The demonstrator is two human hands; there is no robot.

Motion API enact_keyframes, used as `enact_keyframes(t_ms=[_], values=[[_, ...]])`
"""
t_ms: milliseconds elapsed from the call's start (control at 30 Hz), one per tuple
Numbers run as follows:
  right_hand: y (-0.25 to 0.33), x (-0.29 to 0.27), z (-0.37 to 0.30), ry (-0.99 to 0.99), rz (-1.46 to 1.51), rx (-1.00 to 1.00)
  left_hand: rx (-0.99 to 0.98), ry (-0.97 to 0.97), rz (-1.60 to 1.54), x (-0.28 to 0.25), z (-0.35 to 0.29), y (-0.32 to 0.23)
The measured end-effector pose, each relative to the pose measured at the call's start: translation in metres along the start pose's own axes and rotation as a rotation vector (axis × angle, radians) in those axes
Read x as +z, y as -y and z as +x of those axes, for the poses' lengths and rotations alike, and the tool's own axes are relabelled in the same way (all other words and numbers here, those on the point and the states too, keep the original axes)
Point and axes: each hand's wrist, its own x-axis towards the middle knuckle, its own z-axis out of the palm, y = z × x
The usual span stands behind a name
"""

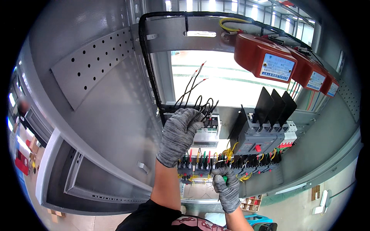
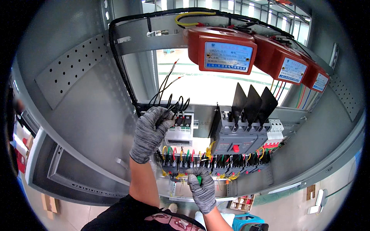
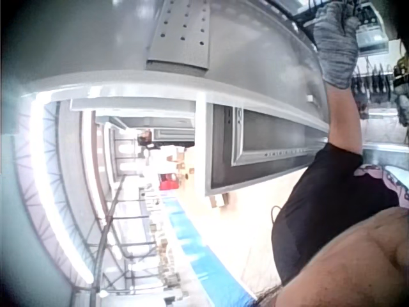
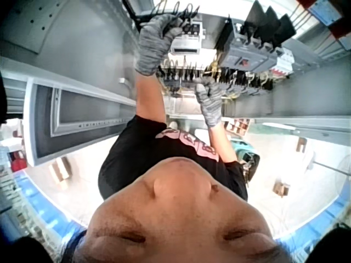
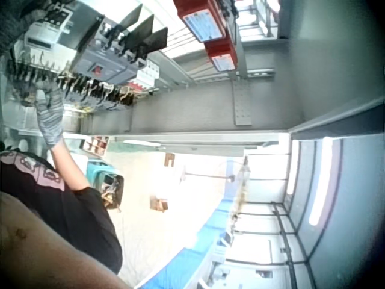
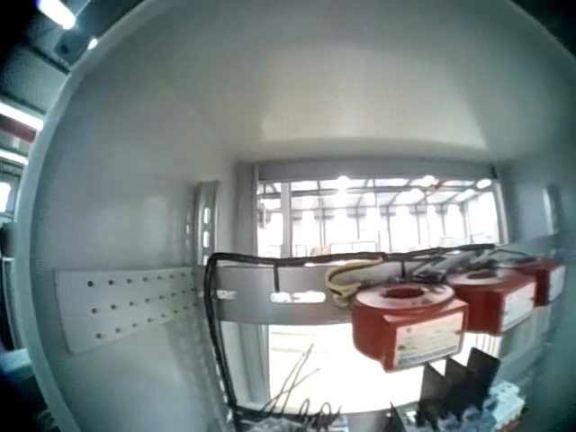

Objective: The person works inside an open electrical panel, using a cordless screwdriver and pliers to connect and secure wires to terminal blocks and components. The person repeatedly strips wire ends, inserts them into terminals, and tightens connections while organizing the wiring within the panel.

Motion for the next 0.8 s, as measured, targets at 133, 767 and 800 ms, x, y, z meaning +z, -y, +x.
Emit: enact_keyframes(t_ms=[133,767,800], values=[[-0.004,-0.009,-0.001,-0.024,-0.038,-0.01,0.032,-0.019,0.007,0.009,0.003,-0.004],[-0.346,-0.202,-0.325,-0.292,-0.745,1.09,0.652,0.172,0.642,-0.06,0.049,0.06],[-0.376,-0.214,-0.358,-0.336,-0.731,1.166,0.632,0.153,0.65,-0.069,0.048,0.054]])
